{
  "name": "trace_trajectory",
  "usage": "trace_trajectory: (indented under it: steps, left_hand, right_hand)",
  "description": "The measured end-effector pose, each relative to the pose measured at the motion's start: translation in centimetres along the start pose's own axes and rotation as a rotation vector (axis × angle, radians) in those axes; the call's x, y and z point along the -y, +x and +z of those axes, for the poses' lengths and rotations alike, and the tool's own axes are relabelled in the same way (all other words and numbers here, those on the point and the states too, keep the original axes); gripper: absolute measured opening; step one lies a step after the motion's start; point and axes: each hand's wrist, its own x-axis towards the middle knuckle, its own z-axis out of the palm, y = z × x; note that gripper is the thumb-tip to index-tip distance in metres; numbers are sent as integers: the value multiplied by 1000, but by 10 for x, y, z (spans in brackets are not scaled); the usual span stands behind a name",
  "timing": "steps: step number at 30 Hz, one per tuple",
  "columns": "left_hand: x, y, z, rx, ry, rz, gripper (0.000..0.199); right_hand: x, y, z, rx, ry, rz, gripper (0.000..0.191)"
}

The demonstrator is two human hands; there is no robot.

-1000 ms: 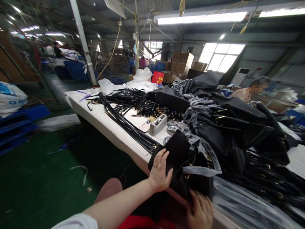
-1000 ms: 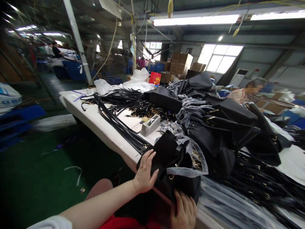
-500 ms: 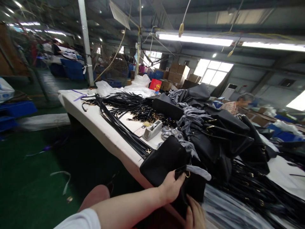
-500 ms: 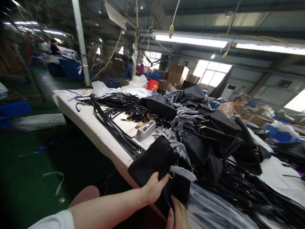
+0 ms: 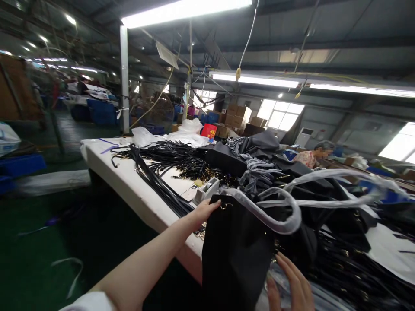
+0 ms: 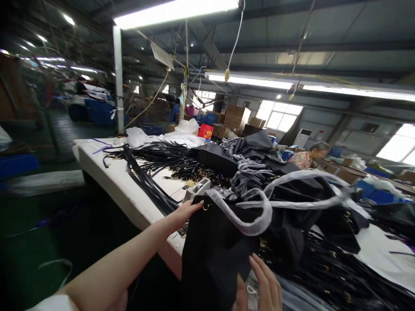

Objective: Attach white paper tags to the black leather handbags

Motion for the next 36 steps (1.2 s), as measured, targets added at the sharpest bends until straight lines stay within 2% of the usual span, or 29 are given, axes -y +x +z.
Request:
trace_trajectory:
  steps: [3, 6, 9, 11, 14, 16, 18, 21, 23, 25, 27, 29, 32, 34, 36]
  left_hand:
    - [40, 9, -18, -112, 189, -34, 39]
    - [61, 4, -24, -193, 374, -50, 33]
    - [62, -7, -20, -239, 529, -1, 43]
    - [57, -11, -13, -228, 615, 56, 46]
    - [51, -11, -3, -204, 710, 95, 47]
    - [51, -6, 3, -228, 756, 56, 56]
    - [56, 0, 7, -252, 788, -22, 67]
    - [63, 6, 16, -231, 836, -118, 73]
    - [65, 4, 26, -191, 884, -123, 70]
    - [62, -2, 35, -149, 927, -88, 58]
    - [54, -14, 43, -95, 945, -5, 44]
    - [43, -32, 47, -10, 936, 122, 39]
    - [27, -66, 47, 209, 995, 443, 44]
    - [18, -89, 43, 351, 1094, 673, 46]
    - [8, -108, 39, 430, 1174, 836, 44]
  right_hand:
    - [-1, 2, 15, 137, 14, 54, 48]
    - [-14, 1, 26, 213, 25, 134, 56]
    - [-22, -7, 41, 287, 47, 157, 54]
    - [-23, -22, 57, 358, 44, 134, 55]
    - [-24, -60, 83, 487, 18, 95, 51]
    - [-26, -87, 94, 537, -13, 75, 47]
    - [-28, -109, 98, 538, -37, 59, 46]
    - [-29, -127, 96, 518, -41, 45, 47]
    - [-27, -131, 94, 518, -34, 56, 46]
    - [-26, -132, 94, 527, -12, 83, 45]
    - [-27, -128, 93, 532, 42, 129, 46]
    - [-29, -115, 86, 502, 98, 204, 49]
    - [-30, -74, 60, 334, 87, 306, 61]
    - [-28, -40, 39, 231, 57, 274, 64]
    - [-25, -8, 22, 233, 81, 165, 57]
